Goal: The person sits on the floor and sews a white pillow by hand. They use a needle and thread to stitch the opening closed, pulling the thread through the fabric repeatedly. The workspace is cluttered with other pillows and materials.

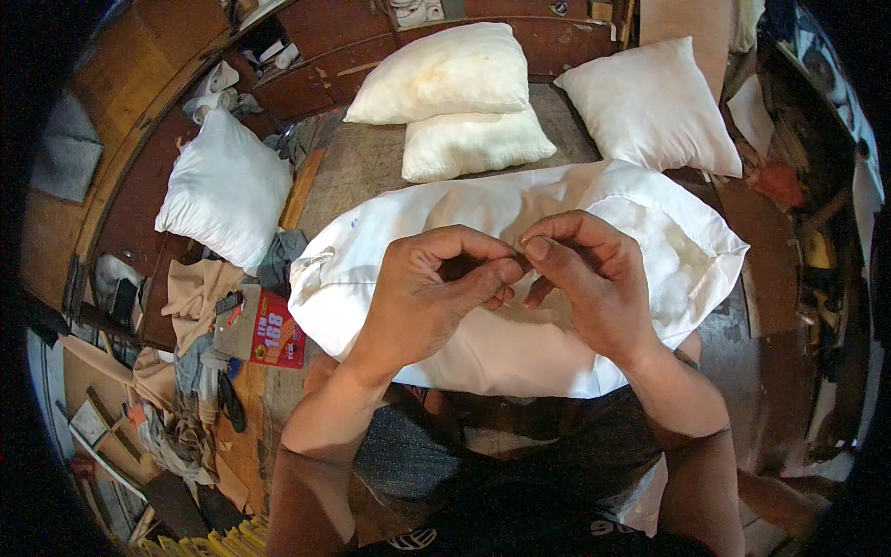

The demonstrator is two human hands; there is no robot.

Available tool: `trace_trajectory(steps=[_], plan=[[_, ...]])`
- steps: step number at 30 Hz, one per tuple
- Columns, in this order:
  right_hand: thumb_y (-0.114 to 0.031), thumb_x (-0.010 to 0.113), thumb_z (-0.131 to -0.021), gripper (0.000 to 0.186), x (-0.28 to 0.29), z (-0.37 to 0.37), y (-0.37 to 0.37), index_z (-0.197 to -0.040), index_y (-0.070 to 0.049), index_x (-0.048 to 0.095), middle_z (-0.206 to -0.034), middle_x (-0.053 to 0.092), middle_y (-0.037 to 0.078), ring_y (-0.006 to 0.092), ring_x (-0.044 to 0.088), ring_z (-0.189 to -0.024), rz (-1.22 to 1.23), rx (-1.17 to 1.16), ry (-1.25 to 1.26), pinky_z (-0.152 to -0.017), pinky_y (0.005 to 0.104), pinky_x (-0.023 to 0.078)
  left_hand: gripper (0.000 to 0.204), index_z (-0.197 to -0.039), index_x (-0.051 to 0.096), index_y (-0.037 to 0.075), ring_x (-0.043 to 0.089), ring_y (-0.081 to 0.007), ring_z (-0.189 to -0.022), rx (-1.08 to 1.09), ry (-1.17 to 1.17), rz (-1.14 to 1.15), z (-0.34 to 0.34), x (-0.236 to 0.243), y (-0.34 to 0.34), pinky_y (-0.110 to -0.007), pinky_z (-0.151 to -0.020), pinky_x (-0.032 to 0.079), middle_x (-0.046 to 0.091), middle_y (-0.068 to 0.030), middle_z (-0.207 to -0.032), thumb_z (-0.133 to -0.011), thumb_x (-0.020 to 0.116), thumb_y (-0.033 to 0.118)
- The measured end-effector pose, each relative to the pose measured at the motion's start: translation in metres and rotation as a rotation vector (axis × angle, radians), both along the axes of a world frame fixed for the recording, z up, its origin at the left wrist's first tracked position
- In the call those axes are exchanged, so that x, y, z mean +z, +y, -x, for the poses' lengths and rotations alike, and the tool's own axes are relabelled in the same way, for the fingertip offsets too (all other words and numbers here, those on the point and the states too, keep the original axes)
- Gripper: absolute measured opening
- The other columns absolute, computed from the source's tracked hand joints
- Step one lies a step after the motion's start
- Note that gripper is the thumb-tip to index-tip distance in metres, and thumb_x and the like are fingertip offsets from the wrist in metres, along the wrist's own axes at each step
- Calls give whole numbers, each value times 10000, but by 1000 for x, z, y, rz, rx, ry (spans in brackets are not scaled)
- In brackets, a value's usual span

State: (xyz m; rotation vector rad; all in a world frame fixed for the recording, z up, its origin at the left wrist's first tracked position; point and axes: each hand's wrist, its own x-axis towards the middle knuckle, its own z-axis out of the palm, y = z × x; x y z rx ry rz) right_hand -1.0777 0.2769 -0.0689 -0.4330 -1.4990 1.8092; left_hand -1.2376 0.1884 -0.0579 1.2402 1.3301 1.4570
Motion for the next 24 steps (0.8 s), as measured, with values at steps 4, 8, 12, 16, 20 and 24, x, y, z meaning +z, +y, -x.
trace_trajectory(steps=[4, 8, 12, 16, 20, 24], plan=[[-121, 582, -932, 149, 0, 0, 1, -1006, 7, 606, -893, 637, 46, 80, 603, -767, 42, 37, 14, -611, 223, 517, 123, -927, 642, -52, 638, -136, -716, 4, -4, 31, -1, 4, -2, -249, -640, 538, 684, -119, -862, -843, 676, 32], [-105, 579, -931, 134, -1, -1, 3, -1003, 4, 606, -890, 637, 46, 88, 607, -766, 48, 52, 4, -603, 224, 519, 133, -920, 651, -50, 626, -126, -694, 9, 2, 29, -2, 3, -4, -242, -640, 525, 683, -107, -844, -839, 688, 49], [-95, 579, -929, 122, -2, -1, 2, -997, 2, 607, -884, 638, 49, 96, 614, -767, 62, 50, 34, -588, 230, 525, 122, -923, 658, -44, 600, -85, -688, -6, 36, 13, -2, 5, -5, -211, -625, 502, 671, -67, -812, -850, 679, 51], [-91, 576, -928, 113, -3, 0, 4, -991, -3, 609, -887, 639, 51, 107, 621, -772, 86, 72, 58, -572, 237, 533, 108, -921, 662, -41, 588, -64, -688, 0, 20, 31, -3, 6, -6, -197, -614, 490, 665, -47, -796, -859, 668, 48], [-89, 571, -929, 110, -3, 0, 4, -988, -5, 608, -884, 638, 51, 114, 626, -779, 74, 72, 57, -550, 245, 539, 140, -934, 671, -47, 610, -88, -714, -14, 63, 34, -1, 7, -7, -222, -640, 503, 681, -70, -832, -865, 666, 74], [-83, 568, -927, 108, -2, 1, 2, -990, -5, 608, -875, 637, 54, 117, 630, -785, 65, 64, 70, -537, 252, 543, 130, -949, 669, -38, 593, -68, -701, -16, 123, 5, 1, 6, -7, -206, -630, 494, 669, -47, -801, -877, 651, 68]])
